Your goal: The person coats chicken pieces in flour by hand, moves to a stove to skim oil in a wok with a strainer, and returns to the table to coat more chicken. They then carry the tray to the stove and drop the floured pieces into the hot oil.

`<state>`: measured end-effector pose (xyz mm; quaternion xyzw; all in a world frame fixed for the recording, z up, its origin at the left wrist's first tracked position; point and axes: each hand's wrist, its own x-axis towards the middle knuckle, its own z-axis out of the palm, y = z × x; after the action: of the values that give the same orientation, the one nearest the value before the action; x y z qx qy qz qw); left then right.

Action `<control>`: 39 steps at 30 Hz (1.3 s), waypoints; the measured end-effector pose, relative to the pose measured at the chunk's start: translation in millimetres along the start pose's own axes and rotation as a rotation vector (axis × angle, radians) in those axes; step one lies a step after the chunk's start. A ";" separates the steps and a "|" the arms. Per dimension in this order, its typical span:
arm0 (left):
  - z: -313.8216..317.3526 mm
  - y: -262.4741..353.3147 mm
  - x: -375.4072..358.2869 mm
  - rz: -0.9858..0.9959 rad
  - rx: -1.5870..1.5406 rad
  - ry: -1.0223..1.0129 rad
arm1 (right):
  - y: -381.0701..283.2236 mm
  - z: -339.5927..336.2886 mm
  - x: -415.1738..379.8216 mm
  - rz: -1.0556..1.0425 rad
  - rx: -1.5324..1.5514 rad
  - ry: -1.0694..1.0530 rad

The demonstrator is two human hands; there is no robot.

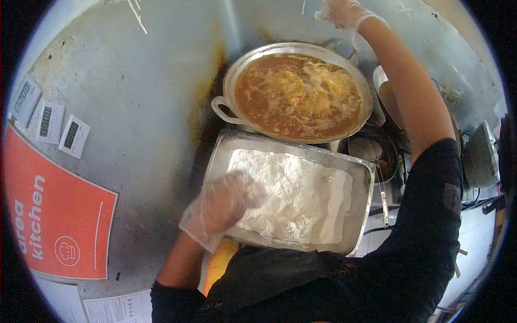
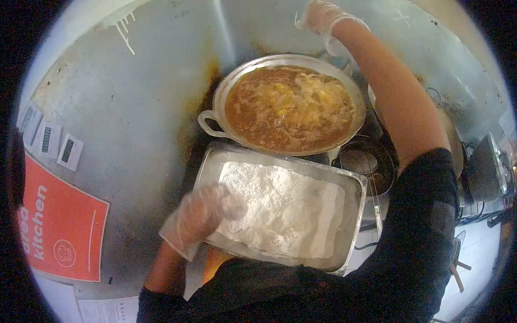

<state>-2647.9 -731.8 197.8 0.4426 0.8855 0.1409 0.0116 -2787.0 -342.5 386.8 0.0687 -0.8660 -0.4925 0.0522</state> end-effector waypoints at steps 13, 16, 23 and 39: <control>-52.0 -76.5 213.6 0.158 0.205 -0.102 | -136.6 -55.0 -256.7 0.079 1.032 0.086; -24.3 -90.8 244.5 0.143 0.494 -0.240 | -153.0 -43.9 -287.1 0.087 1.091 -0.009; -16.6 -77.7 245.8 -0.132 0.891 -0.281 | -180.2 -28.0 -311.9 0.165 1.298 -0.230; 34.8 -13.9 31.1 -0.024 0.076 -0.169 | -340.3 60.1 -256.0 0.084 1.279 -0.388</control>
<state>-2672.6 -707.0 163.9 0.4424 0.8913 0.0690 0.0713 -2521.3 -420.1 57.6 -0.0377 -0.9830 0.1171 -0.1364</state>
